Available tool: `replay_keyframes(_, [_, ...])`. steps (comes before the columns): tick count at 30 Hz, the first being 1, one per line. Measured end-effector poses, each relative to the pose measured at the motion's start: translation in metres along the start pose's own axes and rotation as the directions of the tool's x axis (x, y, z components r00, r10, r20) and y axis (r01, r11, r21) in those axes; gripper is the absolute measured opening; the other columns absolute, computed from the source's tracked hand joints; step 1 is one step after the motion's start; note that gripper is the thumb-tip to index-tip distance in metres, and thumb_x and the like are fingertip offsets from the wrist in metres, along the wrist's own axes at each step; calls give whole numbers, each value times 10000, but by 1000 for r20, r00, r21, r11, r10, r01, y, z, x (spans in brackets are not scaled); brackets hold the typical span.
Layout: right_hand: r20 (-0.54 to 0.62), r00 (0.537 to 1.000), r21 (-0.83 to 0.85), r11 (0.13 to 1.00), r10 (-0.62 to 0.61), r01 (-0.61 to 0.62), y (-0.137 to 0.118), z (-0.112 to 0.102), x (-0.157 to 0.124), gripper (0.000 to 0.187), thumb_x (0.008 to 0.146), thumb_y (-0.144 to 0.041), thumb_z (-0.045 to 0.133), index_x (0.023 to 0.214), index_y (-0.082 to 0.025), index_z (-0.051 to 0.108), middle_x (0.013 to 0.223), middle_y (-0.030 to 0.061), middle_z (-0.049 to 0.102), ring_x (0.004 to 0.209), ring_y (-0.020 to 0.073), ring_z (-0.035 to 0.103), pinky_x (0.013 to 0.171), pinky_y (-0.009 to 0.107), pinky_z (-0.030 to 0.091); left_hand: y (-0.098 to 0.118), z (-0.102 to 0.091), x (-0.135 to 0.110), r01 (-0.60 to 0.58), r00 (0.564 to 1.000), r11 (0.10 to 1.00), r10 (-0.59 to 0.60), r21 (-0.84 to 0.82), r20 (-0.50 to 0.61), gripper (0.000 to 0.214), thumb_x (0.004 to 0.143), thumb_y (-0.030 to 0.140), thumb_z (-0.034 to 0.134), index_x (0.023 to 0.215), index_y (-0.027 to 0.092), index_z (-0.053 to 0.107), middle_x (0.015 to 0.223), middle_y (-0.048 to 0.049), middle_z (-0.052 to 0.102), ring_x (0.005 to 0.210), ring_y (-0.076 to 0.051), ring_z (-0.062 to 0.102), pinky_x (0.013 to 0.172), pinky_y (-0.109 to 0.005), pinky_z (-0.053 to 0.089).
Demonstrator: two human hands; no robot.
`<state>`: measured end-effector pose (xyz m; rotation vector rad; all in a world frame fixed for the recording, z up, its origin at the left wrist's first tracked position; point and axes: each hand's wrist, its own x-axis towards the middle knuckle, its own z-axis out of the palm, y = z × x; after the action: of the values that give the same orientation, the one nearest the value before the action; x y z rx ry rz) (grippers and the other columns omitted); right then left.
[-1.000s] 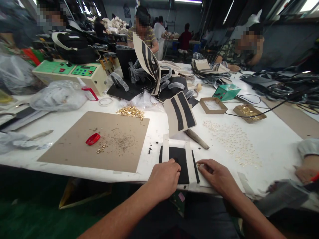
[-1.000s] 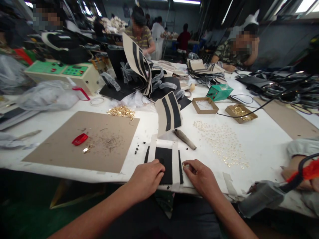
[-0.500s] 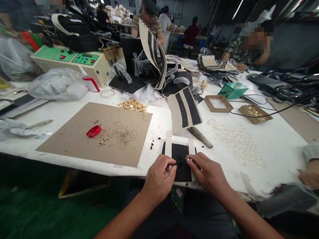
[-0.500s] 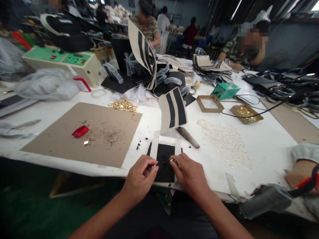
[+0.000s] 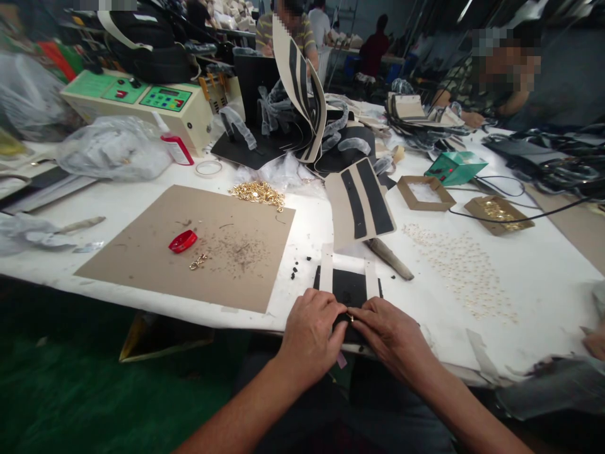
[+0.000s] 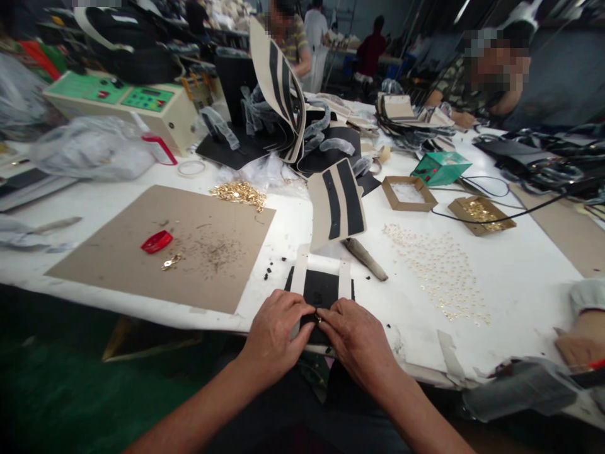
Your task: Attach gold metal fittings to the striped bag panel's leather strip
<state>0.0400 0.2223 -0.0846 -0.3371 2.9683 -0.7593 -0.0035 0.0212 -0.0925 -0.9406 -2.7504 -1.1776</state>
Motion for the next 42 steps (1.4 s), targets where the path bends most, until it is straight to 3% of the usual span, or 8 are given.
replay_keyframes(6, [-82, 995, 142, 989, 49, -37, -1, 3, 1, 59, 974, -273, 646, 973, -243, 697, 915, 17, 650, 863, 190, 614, 788, 327, 444, 1, -2, 0, -19, 999, 1000, 18, 18, 28, 116, 951, 220, 603, 1029, 236, 688, 1052, -47, 637, 1027, -237, 518, 893, -417, 450])
replay_keyframes(11, [21, 1000, 102, 994, 23, -25, 1, -6, 5, 120, 1006, -280, 588, 1044, -272, 701, 937, 13, 651, 887, 194, 616, 782, 327, 438, 0, -3, -1, -50, 997, 997, 46, 65, 64, 163, 984, 242, 553, 1062, 235, 696, 1084, -59, 627, 1038, -244, 506, 888, -423, 442])
replay_keyframes(16, [139, 990, 169, 985, 8, -31, 4, -17, 14, 80, 990, -278, 611, 950, -261, 678, 919, -7, 659, 880, 179, 621, 785, 310, 437, -1, -6, 3, -56, 994, 997, 51, 49, 92, 147, 966, 229, 572, 1030, 215, 703, 1059, -69, 628, 1022, -242, 503, 881, -415, 447])
replay_keyframes(28, [60, 998, 60, 998, -13, 9, 4, -6, 6, 220, 1039, -314, 508, 1020, -250, 718, 896, 47, 645, 842, 201, 606, 747, 326, 453, -3, -6, 17, -112, 989, 985, 97, 131, 112, 161, 970, 220, 572, 991, 233, 731, 975, -62, 617, 962, -229, 506, 811, -396, 421])
replay_keyframes(35, [109, 994, 143, 989, 19, -34, 1, -17, 17, 260, 1018, -356, 530, 923, -270, 756, 885, 34, 680, 832, 191, 635, 763, 308, 488, -4, -8, 16, -127, 987, 981, 110, 146, 121, 174, 982, 230, 558, 987, 222, 732, 1004, -62, 628, 976, -231, 509, 819, -402, 427])
replay_keyframes(40, [108, 980, 234, 954, 165, -186, 1, -18, 22, 130, 948, -338, 627, 893, -269, 724, 884, -3, 702, 829, 191, 650, 764, 313, 482, -5, -9, 16, -112, 988, 989, 101, 99, 117, 153, 971, 218, 575, 952, 206, 726, 997, -66, 630, 980, -225, 512, 841, -388, 443])
replay_keyframes(42, [94, 982, 219, 958, 166, -183, 1, -16, 20, 160, 970, -343, 596, 884, -263, 705, 879, -2, 692, 825, 190, 642, 756, 316, 472, -5, -9, 16, -117, 987, 988, 105, 103, 118, 162, 980, 227, 563, 973, 210, 725, 1010, -65, 630, 987, -226, 509, 847, -387, 443])
